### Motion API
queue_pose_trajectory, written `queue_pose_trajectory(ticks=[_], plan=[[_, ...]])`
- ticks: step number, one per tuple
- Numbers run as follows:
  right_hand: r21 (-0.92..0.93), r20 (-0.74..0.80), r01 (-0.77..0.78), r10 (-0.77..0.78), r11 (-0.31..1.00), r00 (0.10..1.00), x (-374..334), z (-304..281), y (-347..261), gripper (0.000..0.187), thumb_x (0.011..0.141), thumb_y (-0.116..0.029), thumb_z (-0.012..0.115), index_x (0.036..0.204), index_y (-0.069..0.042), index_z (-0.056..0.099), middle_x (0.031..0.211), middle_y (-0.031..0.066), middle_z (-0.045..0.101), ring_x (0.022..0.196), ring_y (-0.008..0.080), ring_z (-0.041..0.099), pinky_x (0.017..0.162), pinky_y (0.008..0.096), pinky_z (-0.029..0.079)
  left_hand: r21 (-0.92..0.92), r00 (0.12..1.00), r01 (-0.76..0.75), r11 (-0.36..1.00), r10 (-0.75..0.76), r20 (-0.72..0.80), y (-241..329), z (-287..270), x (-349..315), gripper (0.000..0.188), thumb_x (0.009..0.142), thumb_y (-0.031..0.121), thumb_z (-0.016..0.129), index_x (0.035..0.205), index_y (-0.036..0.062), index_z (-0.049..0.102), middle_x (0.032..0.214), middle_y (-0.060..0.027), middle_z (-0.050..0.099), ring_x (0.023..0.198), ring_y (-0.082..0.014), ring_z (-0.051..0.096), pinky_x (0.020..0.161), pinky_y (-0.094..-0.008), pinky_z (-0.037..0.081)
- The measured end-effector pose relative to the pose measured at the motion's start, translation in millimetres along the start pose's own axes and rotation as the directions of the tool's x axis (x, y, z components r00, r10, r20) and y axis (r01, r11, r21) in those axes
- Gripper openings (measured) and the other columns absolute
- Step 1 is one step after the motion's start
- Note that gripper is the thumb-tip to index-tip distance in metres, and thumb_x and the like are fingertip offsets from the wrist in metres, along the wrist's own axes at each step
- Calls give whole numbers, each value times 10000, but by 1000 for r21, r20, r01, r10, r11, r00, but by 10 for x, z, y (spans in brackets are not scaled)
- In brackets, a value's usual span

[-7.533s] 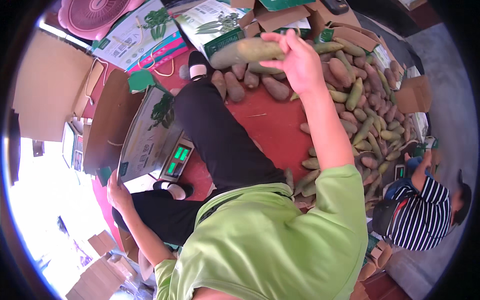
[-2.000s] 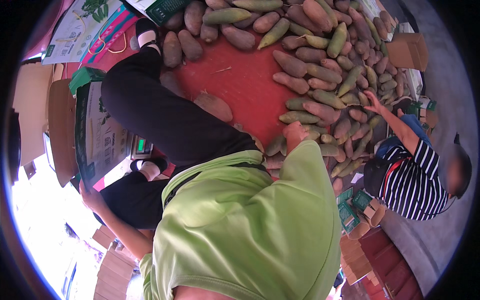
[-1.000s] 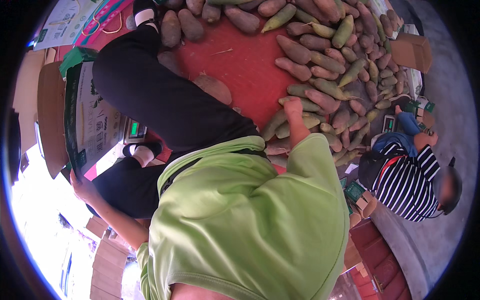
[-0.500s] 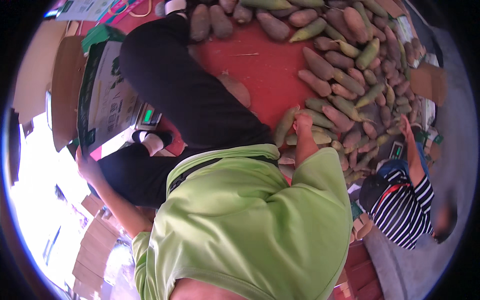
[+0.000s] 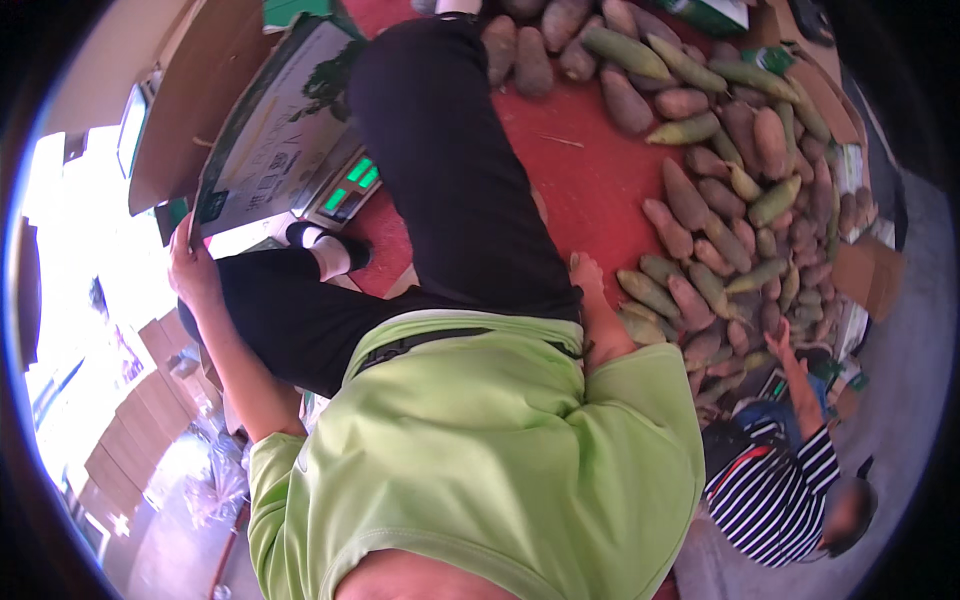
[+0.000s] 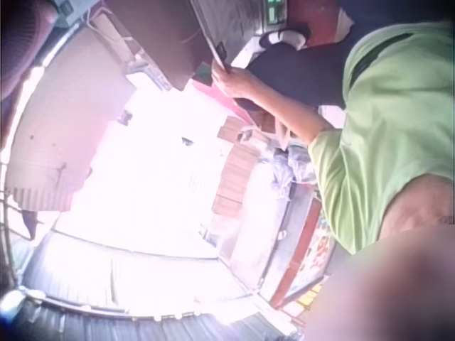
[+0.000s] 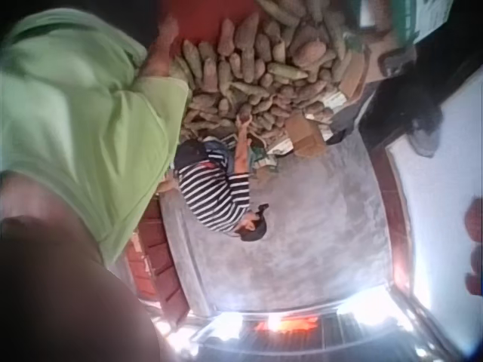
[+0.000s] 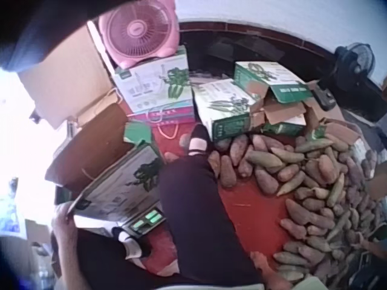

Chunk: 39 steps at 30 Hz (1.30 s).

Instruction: Packing and weighing root vegetables into cardboard boxes and paper bags.

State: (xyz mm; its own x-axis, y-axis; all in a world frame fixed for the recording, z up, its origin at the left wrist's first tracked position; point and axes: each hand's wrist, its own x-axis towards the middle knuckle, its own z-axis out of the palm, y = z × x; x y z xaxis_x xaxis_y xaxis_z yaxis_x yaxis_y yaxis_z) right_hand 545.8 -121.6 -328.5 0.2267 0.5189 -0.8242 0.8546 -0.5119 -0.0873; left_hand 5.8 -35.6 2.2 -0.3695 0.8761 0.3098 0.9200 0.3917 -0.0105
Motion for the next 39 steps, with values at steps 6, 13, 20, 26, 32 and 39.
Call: queue_pose_trajectory(ticks=[6,13,20,26,32,39], plan=[[322,-58,130,-118,938,991,295,84,411,360,829,-282,571,1125,-79,536,1075,216,589,1021,385,561,856,439,448,-60,998,-32,998,35,43,235,-23,113,307,783,28,540,1045,163,628,987,-59,642,910,-286,612,762,-374,490],[550,-461,507,-264,664,847,115,-979,-232,423,754,63,626,1142,-51,504,935,20,554,887,166,539,815,285,444,-47,998,20,999,-18,52,176,-139,33,249,816,73,555,1038,159,630,963,-72,643,909,-277,616,756,-371,486],[420,-765,874,-422,246,486,-894,-2796,-2005,521,778,22,635,1257,-3,433,1152,92,550,1043,168,534,924,285,419,-52,997,-1,999,6,81,168,-127,61,298,756,28,555,1021,148,619,969,-38,634,943,-247,596,777,-371,481],[243,-849,924,-525,-294,57,-2164,-3464,-3431,465,800,17,627,1233,21,457,1155,115,573,1023,162,558,904,280,438,-63,997,-1,998,5,75,166,-137,64,287,754,31,557,1011,143,624,962,-38,636,932,-248,598,773,-371,481],[507,-599,735,-797,-449,-74,-2741,-3189,-4469,430,786,56,620,1170,-44,454,981,52,580,906,109,567,778,245,471,-72,998,13,997,-8,68,143,-145,48,279,758,38,558,1009,140,627,962,-41,637,931,-251,598,774,-373,480],[-343,-231,927,-943,-149,-237,-2666,-2800,-4951,483,763,-105,665,1200,-30,472,1037,126,605,1020,266,556,836,375,472,-82,997,1,997,5,75,166,-145,56,287,754,27,561,1010,141,626,966,-46,638,936,-251,598,783,-377,480]])
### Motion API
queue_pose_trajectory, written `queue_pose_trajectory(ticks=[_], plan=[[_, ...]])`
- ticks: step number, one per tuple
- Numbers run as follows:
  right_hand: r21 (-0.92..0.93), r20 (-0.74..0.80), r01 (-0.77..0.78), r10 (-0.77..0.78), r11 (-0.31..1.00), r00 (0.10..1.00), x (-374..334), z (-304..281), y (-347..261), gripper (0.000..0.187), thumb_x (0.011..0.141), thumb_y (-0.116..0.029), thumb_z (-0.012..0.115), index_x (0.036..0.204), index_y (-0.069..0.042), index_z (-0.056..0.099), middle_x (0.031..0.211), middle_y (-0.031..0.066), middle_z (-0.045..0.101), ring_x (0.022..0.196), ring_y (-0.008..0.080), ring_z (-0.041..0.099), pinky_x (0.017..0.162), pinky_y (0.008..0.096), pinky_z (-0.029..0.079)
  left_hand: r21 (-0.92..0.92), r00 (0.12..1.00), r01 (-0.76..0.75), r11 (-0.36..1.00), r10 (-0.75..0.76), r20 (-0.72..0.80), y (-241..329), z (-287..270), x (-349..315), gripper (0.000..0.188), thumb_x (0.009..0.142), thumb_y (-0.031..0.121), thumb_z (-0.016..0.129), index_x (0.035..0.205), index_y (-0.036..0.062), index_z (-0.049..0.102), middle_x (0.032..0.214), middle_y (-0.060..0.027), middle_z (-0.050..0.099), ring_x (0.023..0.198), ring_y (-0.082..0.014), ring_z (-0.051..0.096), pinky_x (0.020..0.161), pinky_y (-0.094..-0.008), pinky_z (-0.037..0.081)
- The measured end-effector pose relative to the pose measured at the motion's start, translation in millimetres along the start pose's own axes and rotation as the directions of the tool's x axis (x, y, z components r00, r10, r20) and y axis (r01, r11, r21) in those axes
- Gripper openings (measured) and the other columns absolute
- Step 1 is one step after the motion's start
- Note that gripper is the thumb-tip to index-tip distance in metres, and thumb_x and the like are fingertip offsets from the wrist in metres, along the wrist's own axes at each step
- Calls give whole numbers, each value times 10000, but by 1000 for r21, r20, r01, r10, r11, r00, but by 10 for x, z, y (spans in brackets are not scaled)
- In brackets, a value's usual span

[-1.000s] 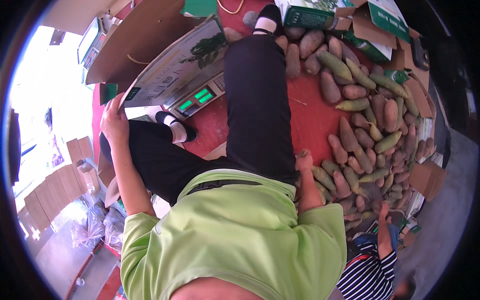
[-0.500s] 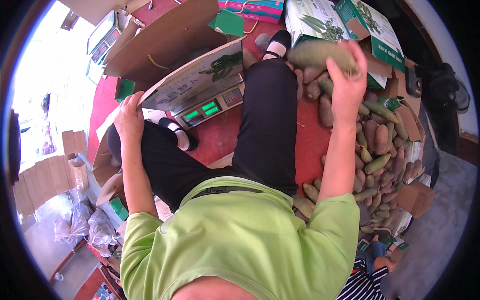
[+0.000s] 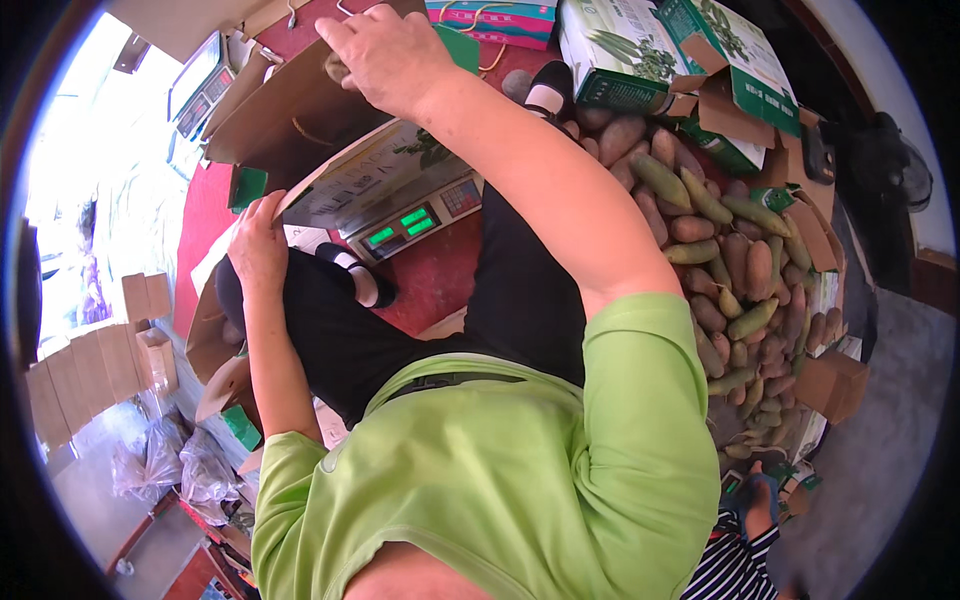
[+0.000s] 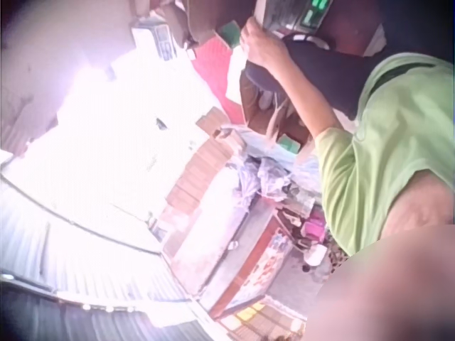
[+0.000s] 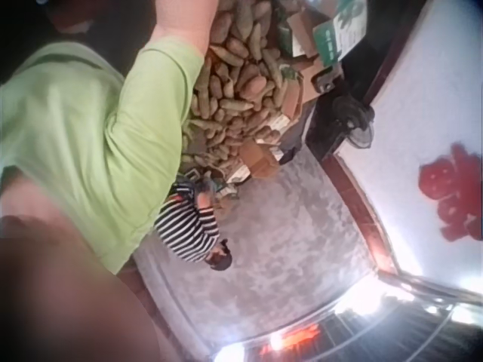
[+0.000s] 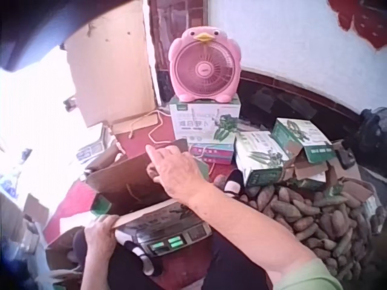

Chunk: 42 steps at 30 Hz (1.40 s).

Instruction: Packing and weighing root vegetables into cardboard boxes and paper bags.

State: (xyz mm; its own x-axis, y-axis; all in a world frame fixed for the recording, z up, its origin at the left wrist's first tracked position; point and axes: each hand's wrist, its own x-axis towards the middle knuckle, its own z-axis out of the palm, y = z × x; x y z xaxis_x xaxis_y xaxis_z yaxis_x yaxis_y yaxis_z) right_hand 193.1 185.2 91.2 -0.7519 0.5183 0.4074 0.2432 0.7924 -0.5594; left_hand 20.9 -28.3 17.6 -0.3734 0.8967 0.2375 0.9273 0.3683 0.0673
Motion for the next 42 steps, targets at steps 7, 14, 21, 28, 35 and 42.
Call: queue_pose_trajectory(ticks=[7,14,21,28,35,42], plan=[[68,-182,-96,107,993,978,-719,-294,500,320,824,-92,612,1124,4,558,1045,120,621,981,219,575,863,311,445,8,999,40,999,-40,26,10,39,6,313,760,27,548,1032,166,619,997,-48,630,944,-260,594,786,-374,479],[364,-243,-627,720,689,650,-3158,-447,1658,259,833,-128,614,1069,-24,605,962,104,660,901,172,623,791,278,482,-61,1000,-3,998,1,-22,-48,130,14,343,778,18,529,1059,186,634,1004,-63,643,932,-285,606,751,-382,494],[-66,-122,-987,981,146,153,-5869,111,1255,243,782,-158,625,996,-41,634,968,175,647,925,339,612,810,394,475,43,999,-28,999,30,-40,-253,234,8,224,872,168,542,1071,193,642,998,-66,658,891,-281,629,728,-380,494],[-815,454,-440,887,377,-80,-7239,666,525,195,744,-164,641,919,-79,654,936,141,655,915,308,616,785,408,487,79,999,-25,997,27,-32,-306,322,28,229,890,250,546,1087,171,633,1005,-86,659,866,-284,640,709,-374,490],[-495,58,-862,985,-112,-161,-6939,1183,183,314,761,-181,610,1075,-158,609,1081,111,605,1047,303,567,884,399,463,87,997,-45,995,50,-60,-409,339,42,225,893,249,544,1085,169,631,986,-86,663,825,-289,646,681,-374,489],[-698,140,-663,856,-270,-497,-6678,976,-43,525,773,-151,601,1267,-216,437,1322,37,447,1261,245,393,946,571,358,53,994,-87,995,90,-61,-346,385,43,223,894,217,528,1086,172,631,1004,-93,654,885,-293,634,710,-388,487]])
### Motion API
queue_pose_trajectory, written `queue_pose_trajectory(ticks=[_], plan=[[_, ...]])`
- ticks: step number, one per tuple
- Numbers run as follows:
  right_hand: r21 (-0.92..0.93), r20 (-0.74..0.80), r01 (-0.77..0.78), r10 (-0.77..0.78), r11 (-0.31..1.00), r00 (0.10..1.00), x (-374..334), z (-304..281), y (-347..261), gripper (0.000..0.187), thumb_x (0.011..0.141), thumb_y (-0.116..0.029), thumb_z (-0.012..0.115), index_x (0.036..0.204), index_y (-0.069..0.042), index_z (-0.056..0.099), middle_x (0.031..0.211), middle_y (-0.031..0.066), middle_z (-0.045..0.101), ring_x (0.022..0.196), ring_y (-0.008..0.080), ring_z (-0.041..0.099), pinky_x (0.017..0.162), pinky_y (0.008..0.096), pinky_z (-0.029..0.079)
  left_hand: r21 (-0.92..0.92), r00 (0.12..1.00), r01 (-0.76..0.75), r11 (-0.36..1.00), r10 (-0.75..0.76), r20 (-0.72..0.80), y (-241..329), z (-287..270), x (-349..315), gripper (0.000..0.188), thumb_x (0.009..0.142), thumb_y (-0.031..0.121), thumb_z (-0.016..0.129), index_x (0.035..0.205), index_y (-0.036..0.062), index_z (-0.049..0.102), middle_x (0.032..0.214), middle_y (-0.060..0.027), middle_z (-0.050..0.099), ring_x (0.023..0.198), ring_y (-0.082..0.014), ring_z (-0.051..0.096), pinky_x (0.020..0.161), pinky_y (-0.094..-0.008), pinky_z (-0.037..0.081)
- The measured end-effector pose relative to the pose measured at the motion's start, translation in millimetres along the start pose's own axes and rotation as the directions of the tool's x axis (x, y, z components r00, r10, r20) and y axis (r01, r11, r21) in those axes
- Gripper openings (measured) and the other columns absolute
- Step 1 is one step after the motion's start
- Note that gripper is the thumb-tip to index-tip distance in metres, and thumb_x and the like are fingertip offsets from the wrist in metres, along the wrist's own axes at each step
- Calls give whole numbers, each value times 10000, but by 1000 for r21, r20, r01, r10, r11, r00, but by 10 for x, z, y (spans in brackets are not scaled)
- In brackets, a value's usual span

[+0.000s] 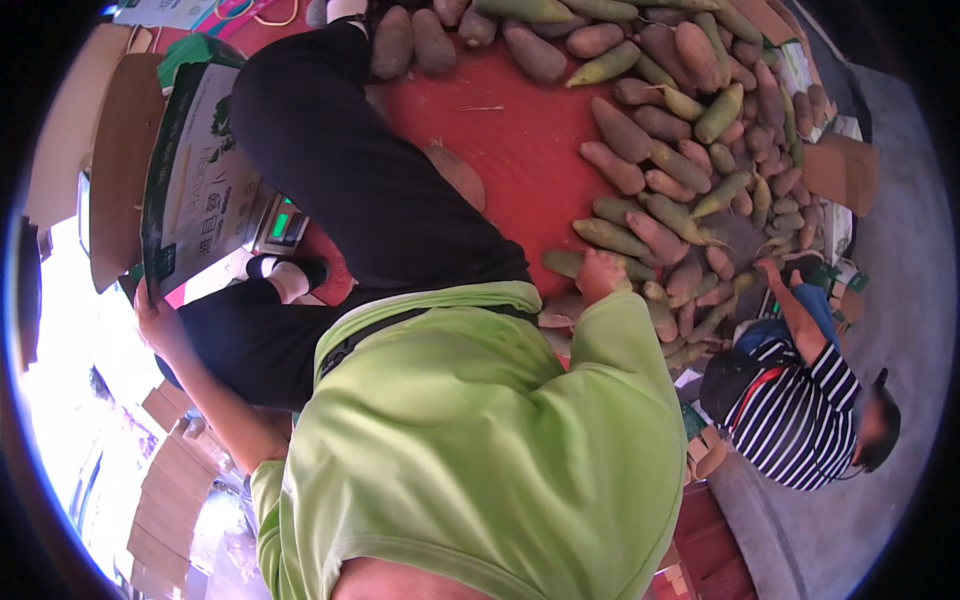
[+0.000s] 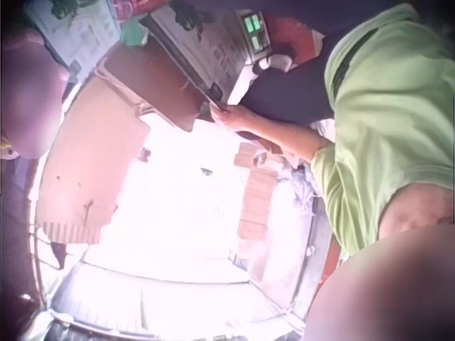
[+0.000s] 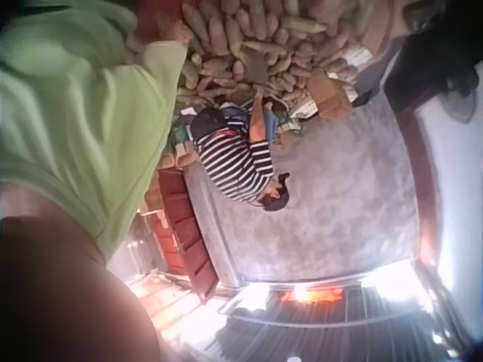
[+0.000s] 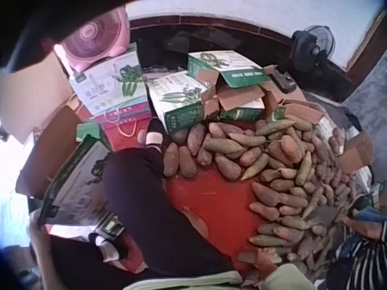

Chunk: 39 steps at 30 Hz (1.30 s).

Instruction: Packing and weighing root vegetables into cardboard boxes and paper bags.

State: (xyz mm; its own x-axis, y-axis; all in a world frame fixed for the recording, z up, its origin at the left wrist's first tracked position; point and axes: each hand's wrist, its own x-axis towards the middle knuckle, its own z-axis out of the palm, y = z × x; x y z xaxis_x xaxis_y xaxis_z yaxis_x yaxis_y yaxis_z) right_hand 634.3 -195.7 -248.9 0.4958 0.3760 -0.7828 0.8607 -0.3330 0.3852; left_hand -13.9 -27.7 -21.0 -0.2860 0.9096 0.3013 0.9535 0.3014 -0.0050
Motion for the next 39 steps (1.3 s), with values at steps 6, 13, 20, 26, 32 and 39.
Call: queue_pose_trajectory(ticks=[6,13,20,26,32,39], plan=[[169,100,-206,191,964,977,-38,-43,344,706,719,-215,706,1329,-229,349,1371,56,397,1287,270,366,1008,520,320,20,997,78,997,-79,19,49,-109,-17,227,894,194,518,1086,164,634,1051,-85,647,908,-302,626,756,-398,486],[146,227,-320,283,936,932,-46,-70,465,750,650,-241,779,1304,-231,412,1314,66,476,1225,278,456,983,470,382,35,999,42,999,-42,23,119,-125,-16,210,888,184,533,1067,157,640,1041,-71,652,919,-282,617,782,-395,474],[420,-86,186,-165,888,982,334,187,849,849,524,-281,855,1245,-62,465,1131,151,602,1023,309,591,886,424,463,16,999,54,998,-54,2,207,-187,-2,250,839,111,558,1056,200,642,987,-67,655,905,-272,623,745,-374,495],[876,139,-97,-54,473,989,421,-312,442,525,681,-147,788,1131,-157,518,941,25,610,765,185,609,602,342,497,-41,993,115,993,-114,20,364,-290,11,309,781,40,532,1039,176,635,996,-58,643,916,-282,614,760,-374,492],[942,-71,120,-163,313,984,342,-646,-199,456,713,-80,745,1112,-126,529,903,29,597,786,176,588,632,328,490,-33,987,140,990,-137,86,378,-356,14,297,791,55,540,1055,169,616,997,-53,622,953,-269,594,763,-381,490],[637,-669,730,-293,248,683,560,-1219,-535,361,724,28,644,1060,-56,539,1046,101,564,977,239,544,826,340,455,-52,994,80,995,-75,76,360,-395,-12,288,749,34,569,1011,143,617,965,-47,631,946,-248,596,799,-372,478]])
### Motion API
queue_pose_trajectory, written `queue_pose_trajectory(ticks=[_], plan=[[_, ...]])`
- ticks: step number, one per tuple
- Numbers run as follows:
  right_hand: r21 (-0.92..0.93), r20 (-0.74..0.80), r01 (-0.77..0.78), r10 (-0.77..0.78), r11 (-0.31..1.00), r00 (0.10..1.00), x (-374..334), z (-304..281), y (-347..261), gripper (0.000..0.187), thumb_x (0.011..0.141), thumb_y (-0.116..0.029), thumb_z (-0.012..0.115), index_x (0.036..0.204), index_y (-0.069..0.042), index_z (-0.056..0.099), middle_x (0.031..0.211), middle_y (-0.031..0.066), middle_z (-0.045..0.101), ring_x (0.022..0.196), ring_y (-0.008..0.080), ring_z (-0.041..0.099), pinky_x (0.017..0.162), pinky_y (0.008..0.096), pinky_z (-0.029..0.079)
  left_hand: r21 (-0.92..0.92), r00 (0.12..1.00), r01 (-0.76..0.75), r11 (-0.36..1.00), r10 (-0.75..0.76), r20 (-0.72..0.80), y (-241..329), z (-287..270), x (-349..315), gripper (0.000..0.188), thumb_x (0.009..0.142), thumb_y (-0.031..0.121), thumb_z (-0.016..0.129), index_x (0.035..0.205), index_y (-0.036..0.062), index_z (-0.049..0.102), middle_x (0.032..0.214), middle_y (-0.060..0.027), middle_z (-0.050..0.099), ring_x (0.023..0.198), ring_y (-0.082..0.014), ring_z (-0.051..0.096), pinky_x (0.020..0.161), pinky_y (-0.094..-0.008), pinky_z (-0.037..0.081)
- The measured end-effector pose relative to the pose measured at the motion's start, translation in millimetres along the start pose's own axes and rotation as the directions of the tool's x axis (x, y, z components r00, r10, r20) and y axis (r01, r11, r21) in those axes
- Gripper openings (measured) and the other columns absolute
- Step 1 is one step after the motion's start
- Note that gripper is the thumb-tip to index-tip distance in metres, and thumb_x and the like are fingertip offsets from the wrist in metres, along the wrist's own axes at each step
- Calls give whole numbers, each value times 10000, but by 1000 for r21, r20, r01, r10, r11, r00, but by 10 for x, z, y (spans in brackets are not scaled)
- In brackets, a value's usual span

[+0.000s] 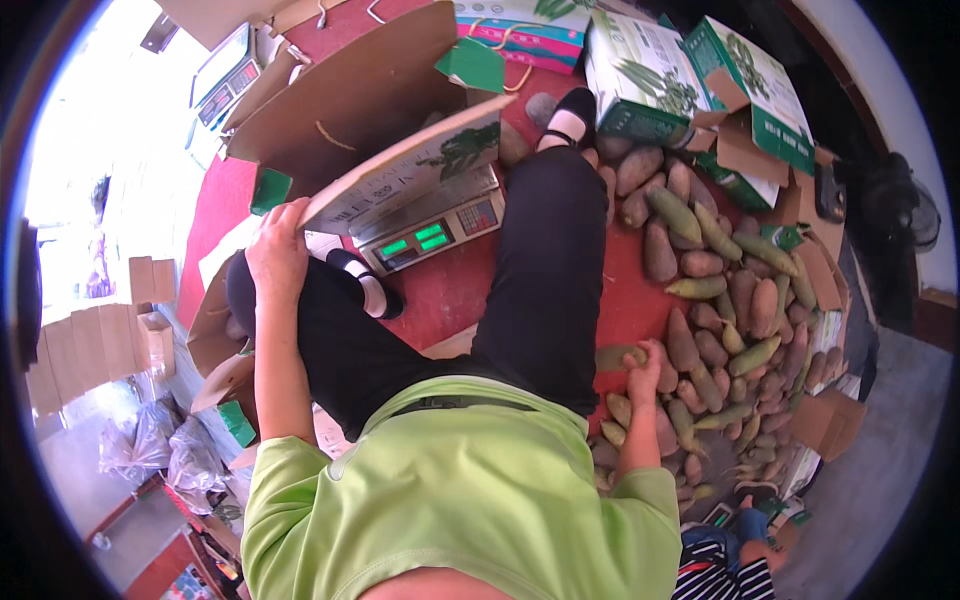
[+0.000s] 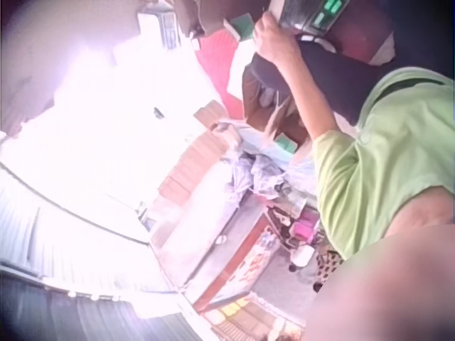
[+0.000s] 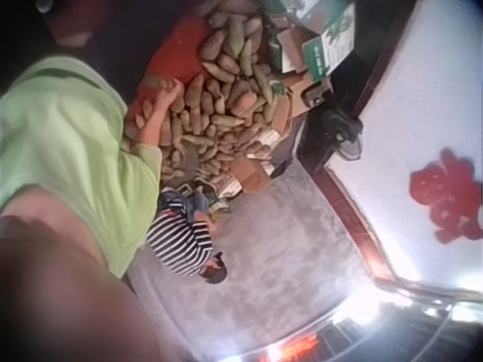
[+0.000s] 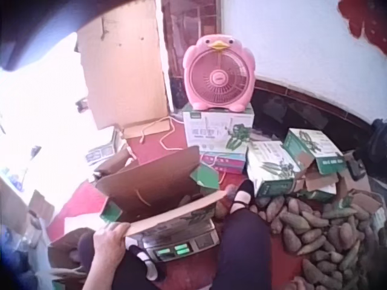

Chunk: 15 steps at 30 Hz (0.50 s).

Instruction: Packing and weighing root vegetables into cardboard boxes and paper bags.

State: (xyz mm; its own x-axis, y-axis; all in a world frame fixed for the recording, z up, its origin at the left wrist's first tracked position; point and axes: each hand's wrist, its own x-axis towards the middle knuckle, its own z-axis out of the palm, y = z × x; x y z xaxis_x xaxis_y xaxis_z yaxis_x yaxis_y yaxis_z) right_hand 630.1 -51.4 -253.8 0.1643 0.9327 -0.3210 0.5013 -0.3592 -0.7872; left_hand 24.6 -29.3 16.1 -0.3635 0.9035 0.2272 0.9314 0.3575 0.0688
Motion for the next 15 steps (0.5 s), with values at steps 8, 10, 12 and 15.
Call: queue_pose_trajectory(ticks=[8,10,12,15], plan=[[57,-195,444,-426,894,883,491,-225,-3361,349,803,-1,600,1143,-22,522,1147,72,538,1082,183,492,960,303,372,-34,999,-47,998,46,-22,-55,-39,-24,268,729,37,581,984,110,615,928,-59,628,910,-249,597,778,-359,477],[11,-215,592,-576,806,789,481,-177,-3989,329,840,-35,581,1156,3,499,1174,73,518,1101,171,477,966,297,360,-44,997,-69,997,68,-40,-46,-30,-11,266,715,41,600,973,101,617,921,-60,627,907,-246,597,771,-361,476],[285,-191,675,-650,681,736,567,-63,-4445,329,861,-14,557,1180,17,480,1181,101,529,1095,173,504,972,302,378,-43,998,-65,997,64,-31,-45,-36,-7,274,711,38,602,977,103,618,922,-60,626,906,-247,597,769,-361,476],[464,-89,666,-717,584,691,567,308,-5066,310,833,-14,592,1134,7,524,1138,93,559,1046,157,535,908,272,424,-37,998,-56,998,55,-23,-44,-41,-7,288,704,31,603,981,106,618,921,-58,625,905,-248,597,771,-361,476]])
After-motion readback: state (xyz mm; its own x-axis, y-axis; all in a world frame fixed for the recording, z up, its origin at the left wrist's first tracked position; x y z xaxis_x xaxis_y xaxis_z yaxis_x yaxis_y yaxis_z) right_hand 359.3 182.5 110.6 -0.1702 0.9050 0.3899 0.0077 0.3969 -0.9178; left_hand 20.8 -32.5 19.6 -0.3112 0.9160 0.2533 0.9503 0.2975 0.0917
